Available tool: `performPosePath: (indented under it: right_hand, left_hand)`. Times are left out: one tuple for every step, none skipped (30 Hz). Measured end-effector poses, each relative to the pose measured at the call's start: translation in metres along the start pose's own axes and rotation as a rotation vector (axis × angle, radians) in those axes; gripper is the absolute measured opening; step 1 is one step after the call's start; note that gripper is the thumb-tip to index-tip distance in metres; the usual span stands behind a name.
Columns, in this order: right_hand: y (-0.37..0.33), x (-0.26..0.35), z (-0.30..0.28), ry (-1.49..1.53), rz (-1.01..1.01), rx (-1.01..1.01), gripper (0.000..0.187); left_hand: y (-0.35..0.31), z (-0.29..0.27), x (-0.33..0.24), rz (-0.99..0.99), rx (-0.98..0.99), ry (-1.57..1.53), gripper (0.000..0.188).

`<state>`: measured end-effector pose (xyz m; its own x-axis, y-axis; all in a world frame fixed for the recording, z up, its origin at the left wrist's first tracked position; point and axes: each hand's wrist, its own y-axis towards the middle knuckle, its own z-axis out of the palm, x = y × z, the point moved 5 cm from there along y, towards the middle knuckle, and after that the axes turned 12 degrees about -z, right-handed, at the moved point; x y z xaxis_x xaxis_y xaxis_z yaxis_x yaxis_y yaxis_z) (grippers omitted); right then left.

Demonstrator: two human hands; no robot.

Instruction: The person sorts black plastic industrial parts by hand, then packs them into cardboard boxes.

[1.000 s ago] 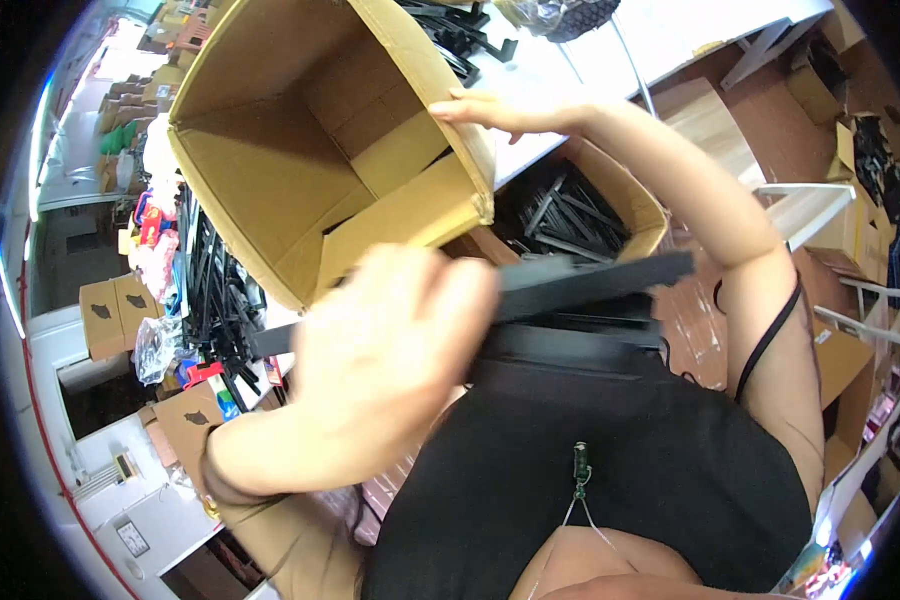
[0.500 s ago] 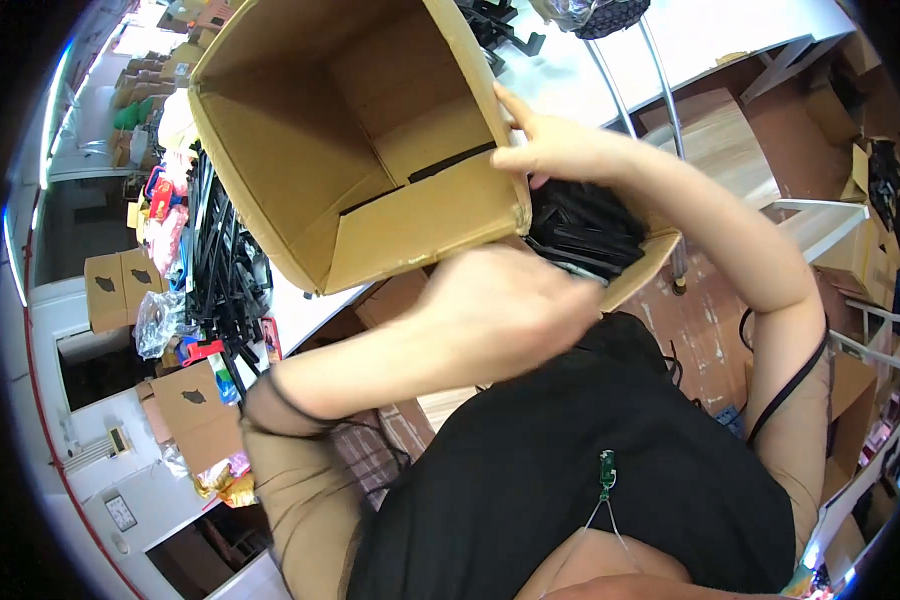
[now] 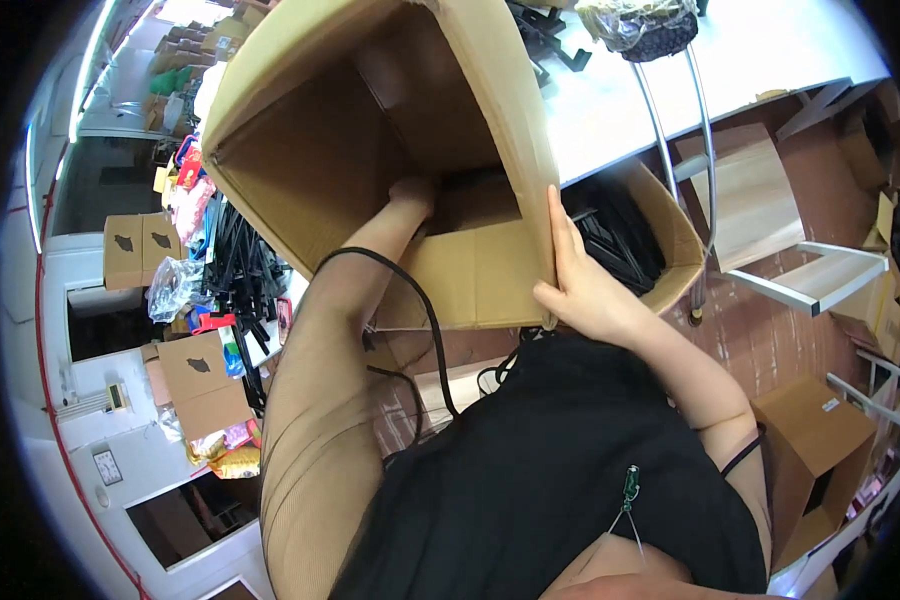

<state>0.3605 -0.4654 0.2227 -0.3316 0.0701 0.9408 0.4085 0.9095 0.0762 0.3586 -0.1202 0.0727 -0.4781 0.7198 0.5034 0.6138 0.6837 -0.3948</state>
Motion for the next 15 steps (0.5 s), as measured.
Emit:
performPosePath:
  right_hand:
    - [0.000,-0.005,0.001,-0.007,0.042,0.000,0.097]
    - [0.000,-0.009,0.001,-0.013,0.085,-0.001,0.097]
    - [-0.001,-0.007,0.000,-0.007,0.106,0.009,0.097]
    - [-0.001,-0.006,0.000,-0.012,0.097,0.026,0.097]
    - [0.000,-0.004,-0.001,-0.024,0.083,0.012,0.097]
    - [0.001,-0.003,-0.003,-0.035,0.068,-0.002,0.097]
    - [0.003,-0.005,-0.005,-0.049,0.060,-0.010,0.096]
    - [0.004,-0.006,-0.007,-0.054,0.063,-0.005,0.096]
    - [0.004,-0.007,-0.009,-0.055,0.065,-0.011,0.096]
    - [0.006,-0.004,-0.010,-0.057,0.058,-0.014,0.096]
    - [0.008,-0.003,-0.010,-0.065,0.051,-0.007,0.096]
    - [0.008,-0.002,-0.010,-0.083,0.029,-0.009,0.095]
    - [0.010,-0.003,-0.011,-0.102,0.016,-0.021,0.095]
    - [0.012,-0.004,-0.014,-0.111,0.020,-0.028,0.095]
    - [0.014,-0.004,-0.015,-0.091,0.016,-0.024,0.095]
  left_hand:
    - [-0.005,-0.014,-0.006,0.003,-0.007,-0.002,0.032]
    - [-0.019,-0.033,-0.015,0.029,0.094,0.092,0.036]
    - [-0.031,-0.036,-0.014,0.038,0.206,0.179,0.042]
    - [-0.029,-0.032,-0.011,0.024,0.213,0.166,0.042]
    - [-0.022,-0.031,-0.011,0.030,0.099,0.137,0.034]
    - [-0.017,-0.033,-0.010,0.035,-0.014,0.109,0.028]
    - [-0.016,-0.042,-0.016,0.036,-0.011,0.100,0.028]
    - [-0.018,-0.062,-0.022,0.027,-0.049,-0.012,0.028]
    - [-0.018,-0.074,-0.029,0.020,-0.086,-0.124,0.028]
    - [-0.014,-0.068,-0.033,0.014,-0.087,-0.132,0.028]
    - [-0.008,-0.058,-0.047,0.190,-0.154,-0.088,0.031]
    - [-0.004,-0.048,-0.058,0.367,-0.224,-0.041,0.034]
    - [0.000,-0.041,-0.064,0.373,-0.233,-0.046,0.034]
    - [-0.003,-0.036,-0.070,0.441,-0.288,-0.120,0.040]
    - [-0.001,-0.033,-0.077,0.510,-0.344,-0.194,0.046]
